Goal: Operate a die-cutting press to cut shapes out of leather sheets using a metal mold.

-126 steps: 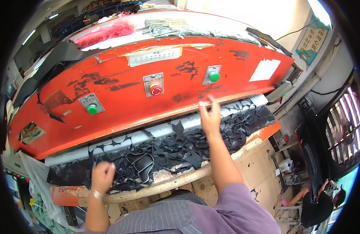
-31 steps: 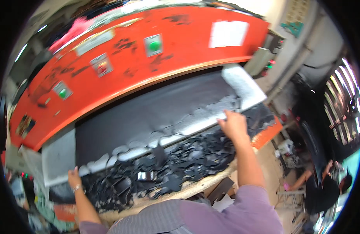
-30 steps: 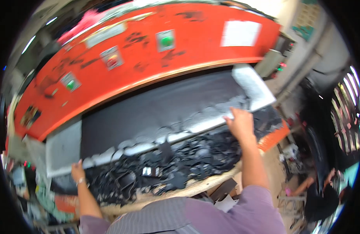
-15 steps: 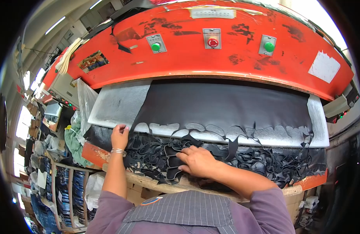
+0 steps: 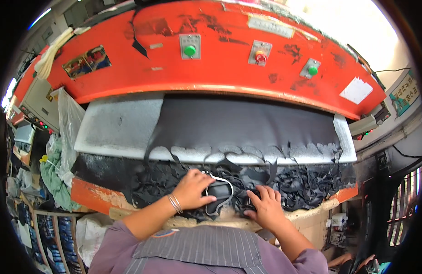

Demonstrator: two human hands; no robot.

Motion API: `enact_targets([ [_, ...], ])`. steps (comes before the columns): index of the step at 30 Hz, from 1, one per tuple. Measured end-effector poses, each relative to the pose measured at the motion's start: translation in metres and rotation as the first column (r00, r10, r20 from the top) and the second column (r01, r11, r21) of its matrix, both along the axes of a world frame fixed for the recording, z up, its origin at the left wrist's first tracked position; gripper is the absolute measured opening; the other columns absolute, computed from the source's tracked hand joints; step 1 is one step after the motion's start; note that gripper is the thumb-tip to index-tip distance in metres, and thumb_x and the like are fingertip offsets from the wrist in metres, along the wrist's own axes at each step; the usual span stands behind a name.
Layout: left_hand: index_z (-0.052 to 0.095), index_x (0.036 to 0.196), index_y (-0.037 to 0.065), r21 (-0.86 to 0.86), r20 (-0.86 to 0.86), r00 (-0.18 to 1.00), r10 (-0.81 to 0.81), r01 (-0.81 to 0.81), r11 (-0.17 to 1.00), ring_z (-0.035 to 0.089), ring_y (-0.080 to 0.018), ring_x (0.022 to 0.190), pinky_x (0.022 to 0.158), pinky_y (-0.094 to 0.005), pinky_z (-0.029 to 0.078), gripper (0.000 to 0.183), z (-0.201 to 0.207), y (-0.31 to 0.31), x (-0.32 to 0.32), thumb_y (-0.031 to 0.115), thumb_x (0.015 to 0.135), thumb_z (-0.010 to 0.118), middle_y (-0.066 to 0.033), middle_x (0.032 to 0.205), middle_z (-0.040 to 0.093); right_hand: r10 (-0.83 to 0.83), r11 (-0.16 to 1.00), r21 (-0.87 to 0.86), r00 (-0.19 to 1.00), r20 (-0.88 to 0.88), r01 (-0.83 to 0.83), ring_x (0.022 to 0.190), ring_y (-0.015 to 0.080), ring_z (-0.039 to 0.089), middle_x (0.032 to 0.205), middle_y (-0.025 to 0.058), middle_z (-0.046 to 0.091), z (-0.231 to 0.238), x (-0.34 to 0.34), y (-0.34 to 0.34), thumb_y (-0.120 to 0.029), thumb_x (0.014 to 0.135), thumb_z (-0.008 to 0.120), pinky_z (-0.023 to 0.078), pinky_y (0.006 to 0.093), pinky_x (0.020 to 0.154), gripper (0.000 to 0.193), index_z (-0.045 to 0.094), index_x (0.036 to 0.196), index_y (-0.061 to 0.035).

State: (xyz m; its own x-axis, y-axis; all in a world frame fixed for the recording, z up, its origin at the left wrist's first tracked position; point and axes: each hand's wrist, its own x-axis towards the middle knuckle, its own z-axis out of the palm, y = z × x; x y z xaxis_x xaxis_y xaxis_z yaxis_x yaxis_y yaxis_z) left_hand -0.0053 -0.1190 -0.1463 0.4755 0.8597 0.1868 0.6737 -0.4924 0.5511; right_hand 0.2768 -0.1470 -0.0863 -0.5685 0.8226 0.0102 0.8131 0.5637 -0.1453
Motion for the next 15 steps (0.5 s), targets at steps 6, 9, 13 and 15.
enact_targets([
  [6,0.062,0.114,0.007,-0.038,0.291,0.956,0.04,-0.031,0.999,0.048,-0.0332,0.112,0.099,-0.0428,0.039,0.036,-0.026,-0.013,0.006,0.026,0.083,0.067,-0.0121,0.116,0.058,-0.318,0.938,-0.204,0.93,-0.183,0.281,0.105,0.0416,0.05,0.118,0.0261,0.051,-0.017,-0.08,-0.019,-0.062,0.071,0.069,0.043,0.0483,0.092,0.084,0.05,0.125,-0.0003],
  [9,0.062,0.112,0.007,-0.166,0.379,0.917,0.126,-0.067,0.984,0.052,-0.0319,0.11,0.098,-0.0409,0.04,0.031,-0.033,-0.019,0.011,0.022,0.085,0.064,-0.0138,0.115,0.058,-0.341,0.939,-0.083,0.936,-0.093,0.334,0.114,0.0489,0.041,0.124,0.0362,0.042,-0.037,-0.105,-0.022,-0.06,0.07,0.071,0.041,0.0487,0.096,0.088,0.047,0.121,0.0072],
  [13,0.062,0.111,0.005,-0.198,0.493,0.856,0.152,-0.06,0.978,0.054,-0.0307,0.109,0.097,-0.0393,0.041,0.029,-0.013,-0.016,0.007,0.021,0.087,0.062,-0.0133,0.113,0.06,-0.438,0.882,-0.224,0.897,-0.058,0.415,0.117,0.0489,0.039,0.131,0.0373,0.036,-0.048,-0.086,-0.023,-0.037,0.064,0.079,0.037,0.0501,0.1,0.075,0.047,0.117,0.0055],
  [15,0.063,0.108,0.005,-0.065,0.449,0.881,0.146,-0.13,0.989,0.056,-0.0308,0.107,0.095,-0.0391,0.042,0.027,-0.013,0.003,-0.014,0.02,0.086,0.063,-0.0131,0.108,0.062,-0.413,0.89,-0.263,0.902,-0.126,0.372,0.118,0.0461,0.038,0.129,0.0325,0.039,-0.049,-0.075,-0.011,-0.034,0.063,0.08,0.036,0.0487,0.101,0.074,0.047,0.118,0.003],
])
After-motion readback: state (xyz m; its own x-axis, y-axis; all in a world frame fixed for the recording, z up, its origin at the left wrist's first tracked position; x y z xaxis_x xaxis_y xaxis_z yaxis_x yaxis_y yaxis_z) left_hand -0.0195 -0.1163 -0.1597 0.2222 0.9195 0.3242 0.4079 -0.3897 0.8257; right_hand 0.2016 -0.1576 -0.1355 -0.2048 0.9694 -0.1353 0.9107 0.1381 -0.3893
